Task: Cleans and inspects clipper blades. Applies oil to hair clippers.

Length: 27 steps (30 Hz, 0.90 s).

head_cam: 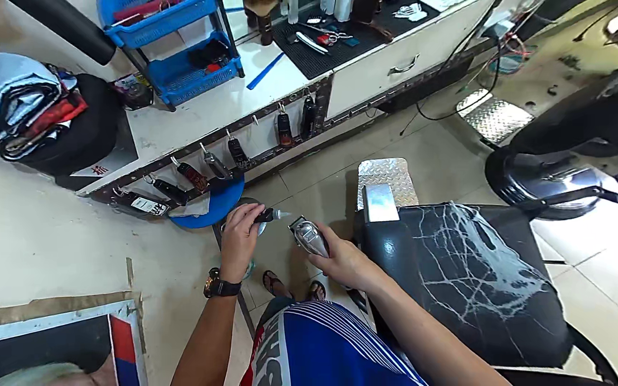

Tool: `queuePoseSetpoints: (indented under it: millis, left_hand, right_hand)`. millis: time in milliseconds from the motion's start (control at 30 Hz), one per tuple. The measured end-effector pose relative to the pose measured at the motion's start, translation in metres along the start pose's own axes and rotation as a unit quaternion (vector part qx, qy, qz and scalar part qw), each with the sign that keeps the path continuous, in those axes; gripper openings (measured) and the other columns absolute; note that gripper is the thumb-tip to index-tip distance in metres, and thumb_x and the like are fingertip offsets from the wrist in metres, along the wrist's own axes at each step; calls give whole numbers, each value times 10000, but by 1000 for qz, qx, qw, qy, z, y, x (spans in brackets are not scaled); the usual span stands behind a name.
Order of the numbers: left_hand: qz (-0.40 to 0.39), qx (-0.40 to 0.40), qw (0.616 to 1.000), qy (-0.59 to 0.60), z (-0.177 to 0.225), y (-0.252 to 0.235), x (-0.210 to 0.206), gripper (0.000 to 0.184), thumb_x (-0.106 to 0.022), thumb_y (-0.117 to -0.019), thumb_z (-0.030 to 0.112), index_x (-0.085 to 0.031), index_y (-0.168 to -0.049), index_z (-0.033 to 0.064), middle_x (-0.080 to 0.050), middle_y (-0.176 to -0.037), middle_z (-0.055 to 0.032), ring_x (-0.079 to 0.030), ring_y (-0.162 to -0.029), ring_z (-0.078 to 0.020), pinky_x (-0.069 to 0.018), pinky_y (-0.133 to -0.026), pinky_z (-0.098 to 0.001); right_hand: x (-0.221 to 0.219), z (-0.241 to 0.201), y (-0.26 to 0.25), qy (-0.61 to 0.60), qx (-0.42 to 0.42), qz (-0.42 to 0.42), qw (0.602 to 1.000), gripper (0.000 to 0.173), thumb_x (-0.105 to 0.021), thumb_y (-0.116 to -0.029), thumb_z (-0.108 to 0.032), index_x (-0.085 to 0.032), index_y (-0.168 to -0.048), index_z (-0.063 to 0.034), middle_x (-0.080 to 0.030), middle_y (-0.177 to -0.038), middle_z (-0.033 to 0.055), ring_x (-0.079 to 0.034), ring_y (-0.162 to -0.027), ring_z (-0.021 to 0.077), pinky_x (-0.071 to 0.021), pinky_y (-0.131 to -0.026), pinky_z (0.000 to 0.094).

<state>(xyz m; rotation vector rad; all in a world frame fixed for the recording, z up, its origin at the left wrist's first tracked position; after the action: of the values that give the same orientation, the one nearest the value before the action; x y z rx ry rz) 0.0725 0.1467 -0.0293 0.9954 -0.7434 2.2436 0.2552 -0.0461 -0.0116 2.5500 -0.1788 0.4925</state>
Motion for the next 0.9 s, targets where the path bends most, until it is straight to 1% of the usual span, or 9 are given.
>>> queuePoseSetpoints:
  millis: [200,300,500,567,667,900]
  left_hand:
    - [1,-38,999,-39,13,-2,-8,329,-619,-994,79,-717,-1289,190,-638,-1385,-28,-512,-1385,-238,-453,-1125,-467]
    - [-3,-50,998,-49,17,-4,-10,327,-612,-998,78,-717,-1287,190,-641,-1376,-29,-512,-1383,-239,-451,-1126,-459]
    - [-8,-71,994,-77,22,-7,-11,360,-587,-988,33,-713,-1292,179,-631,-1391,-46,-497,-1400,-255,-448,-1132,-457]
    - [-10,-80,993,-85,23,-7,-10,353,-590,-987,28,-713,-1287,168,-634,-1384,-58,-501,-1395,-264,-450,-1132,-458]
    - [-9,-93,991,-100,24,-6,-11,355,-598,-986,34,-712,-1290,178,-635,-1381,-58,-499,-1397,-272,-456,-1124,-460]
    - [-7,-123,985,-119,29,-5,-14,362,-607,-975,11,-714,-1286,163,-641,-1370,-76,-503,-1392,-292,-459,-1118,-456]
  right_hand:
    - [3,4,9,3,-9,2,1000,762,-627,-965,-400,-260,-1611,-234,-683,-1167,119,-717,-906,219,-601,-830,455]
    - [4,5,11,6,-8,3,1000,759,-624,-971,-391,-255,-1612,-220,-682,-1154,118,-717,-873,211,-607,-812,440]
    - [2,5,12,9,-11,4,1000,749,-624,-970,-393,-267,-1607,-223,-684,-1149,119,-719,-868,218,-607,-811,446]
    - [1,6,12,4,-15,4,1000,762,-629,-968,-385,-259,-1612,-218,-681,-1153,133,-717,-866,232,-606,-811,460]
    - [1,6,13,5,-18,2,1000,761,-621,-975,-386,-248,-1616,-217,-679,-1167,127,-718,-886,230,-605,-822,456]
    - [1,8,16,9,-23,2,1000,754,-617,-973,-396,-260,-1610,-207,-685,-1132,118,-715,-853,217,-604,-804,439]
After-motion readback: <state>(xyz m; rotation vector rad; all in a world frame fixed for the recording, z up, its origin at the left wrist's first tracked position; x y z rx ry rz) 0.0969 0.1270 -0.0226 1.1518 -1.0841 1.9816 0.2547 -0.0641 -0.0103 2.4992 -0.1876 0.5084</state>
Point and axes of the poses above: each hand's wrist, its own y-axis away from the middle knuckle, its own x-axis out of the back of the hand, z = x × y, the point moved 1 cm from there along -y, towards the middle knuckle
